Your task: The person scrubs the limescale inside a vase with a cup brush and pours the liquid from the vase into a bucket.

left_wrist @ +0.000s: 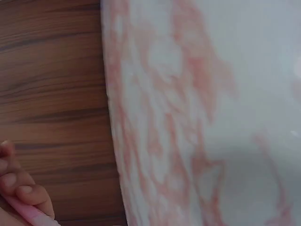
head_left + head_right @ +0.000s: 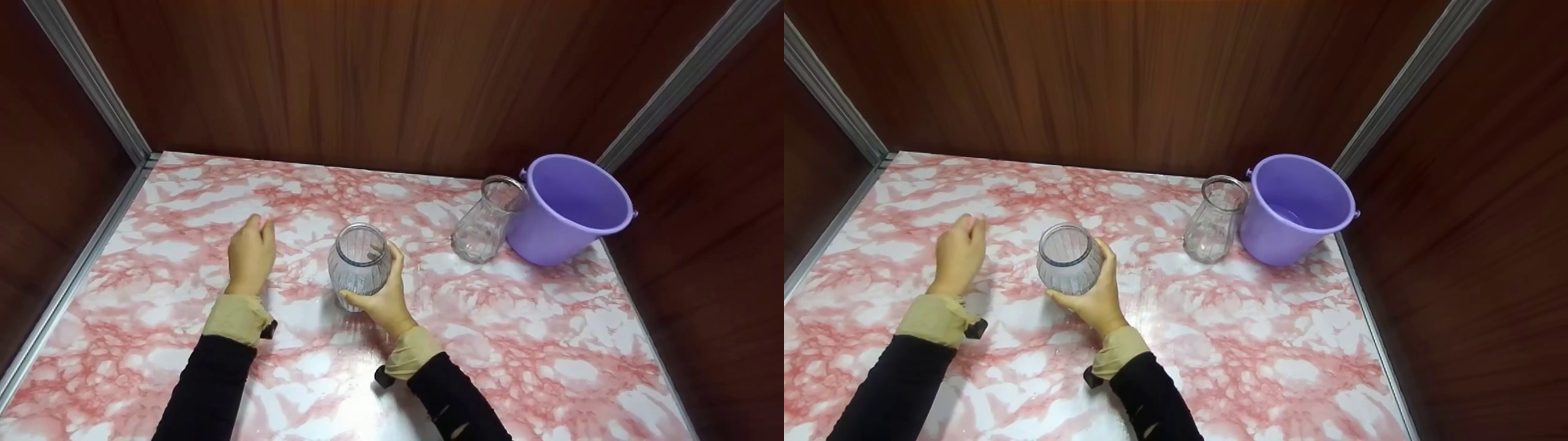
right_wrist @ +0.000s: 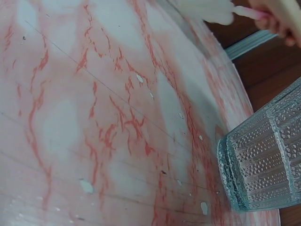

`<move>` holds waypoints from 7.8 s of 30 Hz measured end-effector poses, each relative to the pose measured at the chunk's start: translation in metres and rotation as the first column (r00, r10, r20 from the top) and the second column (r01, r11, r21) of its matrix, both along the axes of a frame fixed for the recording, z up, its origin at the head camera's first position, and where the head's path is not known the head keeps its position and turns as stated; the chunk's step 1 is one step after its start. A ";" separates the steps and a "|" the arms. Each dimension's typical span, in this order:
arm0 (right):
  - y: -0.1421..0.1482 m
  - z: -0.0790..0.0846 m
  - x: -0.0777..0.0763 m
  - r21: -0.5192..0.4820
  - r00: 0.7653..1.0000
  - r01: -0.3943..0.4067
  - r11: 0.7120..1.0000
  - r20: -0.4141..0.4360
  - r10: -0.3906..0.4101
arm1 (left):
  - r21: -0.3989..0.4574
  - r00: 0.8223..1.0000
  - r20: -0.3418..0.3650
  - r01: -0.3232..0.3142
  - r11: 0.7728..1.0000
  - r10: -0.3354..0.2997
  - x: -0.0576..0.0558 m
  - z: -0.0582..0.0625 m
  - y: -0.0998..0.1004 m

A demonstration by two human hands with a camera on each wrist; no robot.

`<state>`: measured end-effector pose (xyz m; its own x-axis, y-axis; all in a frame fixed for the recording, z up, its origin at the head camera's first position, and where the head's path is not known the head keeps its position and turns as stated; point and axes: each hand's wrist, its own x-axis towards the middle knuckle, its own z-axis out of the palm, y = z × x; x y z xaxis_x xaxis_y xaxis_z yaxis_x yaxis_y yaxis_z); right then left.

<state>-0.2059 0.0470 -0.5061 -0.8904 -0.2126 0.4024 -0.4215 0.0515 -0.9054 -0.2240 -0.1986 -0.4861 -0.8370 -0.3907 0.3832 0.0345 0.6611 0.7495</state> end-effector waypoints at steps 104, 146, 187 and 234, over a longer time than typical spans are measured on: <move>0.002 0.002 0.000 -0.006 1.000 -0.012 1.000 0.001 0.012 | -0.108 0.892 -0.163 0.408 0.907 -0.421 0.007 0.085 0.100; 0.005 -0.002 0.000 -0.027 1.000 -0.014 1.000 -0.026 0.014 | -0.391 0.751 0.233 0.654 0.648 -0.618 0.007 0.096 0.115; 0.000 -0.005 -0.003 -0.073 0.996 -0.084 0.994 -0.040 0.081 | -0.351 0.670 0.340 0.742 0.571 -0.660 0.002 0.102 0.108; 0.000 -0.002 0.001 -0.031 0.999 -0.033 0.999 -0.011 0.033 | -0.477 0.755 0.216 0.635 0.607 -0.619 0.010 0.101 0.112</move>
<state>-0.2047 0.0469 -0.5079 -0.8787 -0.2287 0.4190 -0.4323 0.0091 -0.9017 -0.2136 -0.0866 -0.3854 -0.8168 0.4720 0.3318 0.5692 0.7530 0.3300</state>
